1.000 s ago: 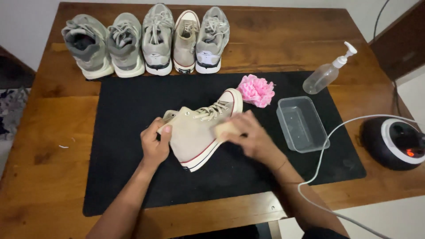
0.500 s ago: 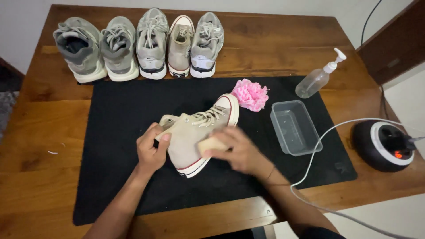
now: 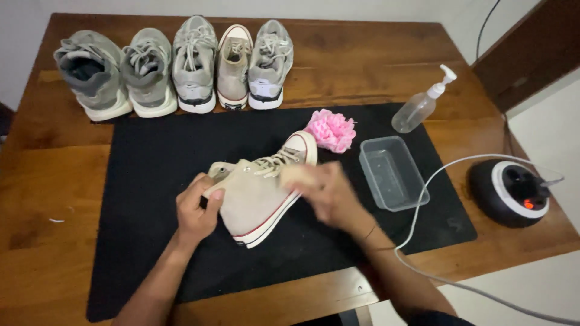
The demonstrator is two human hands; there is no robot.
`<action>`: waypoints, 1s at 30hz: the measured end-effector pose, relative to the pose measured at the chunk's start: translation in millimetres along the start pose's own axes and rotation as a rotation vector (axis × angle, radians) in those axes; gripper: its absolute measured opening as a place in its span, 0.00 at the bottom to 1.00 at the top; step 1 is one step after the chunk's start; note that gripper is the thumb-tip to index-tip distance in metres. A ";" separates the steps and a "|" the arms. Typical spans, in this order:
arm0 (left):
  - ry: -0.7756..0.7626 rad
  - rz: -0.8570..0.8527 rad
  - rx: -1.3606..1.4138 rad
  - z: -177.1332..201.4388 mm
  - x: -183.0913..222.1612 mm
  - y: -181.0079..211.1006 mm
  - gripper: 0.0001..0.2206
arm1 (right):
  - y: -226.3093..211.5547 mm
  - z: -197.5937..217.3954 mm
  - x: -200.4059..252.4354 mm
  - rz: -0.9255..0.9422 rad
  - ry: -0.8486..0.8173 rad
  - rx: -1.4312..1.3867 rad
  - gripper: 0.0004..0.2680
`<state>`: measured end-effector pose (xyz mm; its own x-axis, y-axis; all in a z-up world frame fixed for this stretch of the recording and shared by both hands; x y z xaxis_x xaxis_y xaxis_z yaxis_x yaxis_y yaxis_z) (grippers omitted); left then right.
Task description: Cleaning a beige high-top sneaker using a brush, cleaning solution, and a microfiber cloth.
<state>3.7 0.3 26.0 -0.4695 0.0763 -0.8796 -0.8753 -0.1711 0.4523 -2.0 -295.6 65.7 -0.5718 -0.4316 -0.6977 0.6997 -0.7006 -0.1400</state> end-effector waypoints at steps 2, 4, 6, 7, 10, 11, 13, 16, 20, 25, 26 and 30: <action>-0.020 -0.007 -0.056 4.7 4.3 -5.1 0.14 | 3.3 -14.2 17.9 -0.053 -0.041 -0.081 0.10; -0.043 -0.059 -0.067 1.2 -2.6 1.5 0.13 | 38.2 -18.7 27.0 -0.124 0.005 0.023 0.10; -0.057 -0.115 -0.066 -4.5 -3.4 8.6 0.12 | 40.7 -13.0 24.8 -0.192 0.047 0.142 0.12; -0.068 -0.146 -0.064 -8.0 -2.0 10.7 0.12 | 26.1 -7.9 15.5 -0.172 -0.012 0.019 0.10; -0.079 -0.160 -0.053 -12.6 5.7 7.9 0.12 | 26.5 0.3 11.9 -0.165 -0.037 -0.113 0.09; -0.088 -0.143 -0.048 -11.0 8.3 5.3 0.12 | 33.3 0.5 14.2 -0.181 0.003 -0.130 0.09; -0.093 -0.144 -0.040 -8.6 5.1 10.2 0.11 | 38.3 -3.6 22.0 -0.229 0.025 -0.076 0.09; -0.080 -0.128 -0.040 -9.4 7.5 5.8 0.11 | 29.0 12.7 12.1 -0.276 -0.055 -0.171 0.09; -0.092 -0.109 -0.114 -2.1 15.7 -5.9 0.12 | 43.7 3.8 13.7 -0.274 -0.011 -0.107 0.09; -0.136 -0.072 -0.096 0.2 25.5 -7.5 0.12 | 37.0 5.9 19.6 -0.299 -0.136 -0.330 0.09; -0.168 -0.055 -0.090 2.6 24.7 -4.5 0.11 | 44.7 -3.3 28.1 -0.280 -0.123 -0.186 0.14; -0.179 -0.056 -0.103 0.4 18.5 -1.1 0.14 | 33.3 10.3 15.1 -0.260 -0.230 -0.362 0.06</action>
<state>-4.1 2.3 9.3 -0.4412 0.2601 -0.8589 -0.8886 -0.2603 0.3776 8.3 -331.3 57.7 -0.7982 -0.4111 -0.4402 0.6018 -0.5772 -0.5520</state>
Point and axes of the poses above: each hand's wrist, its own x-axis away from the middle knuckle, its own z-axis out of the back of the hand, y = z × x, the point moved 2 cm from there along -x, towards the middle knuckle, and after that the axes turned 11 degrees about -z, right-handed, at the moved point
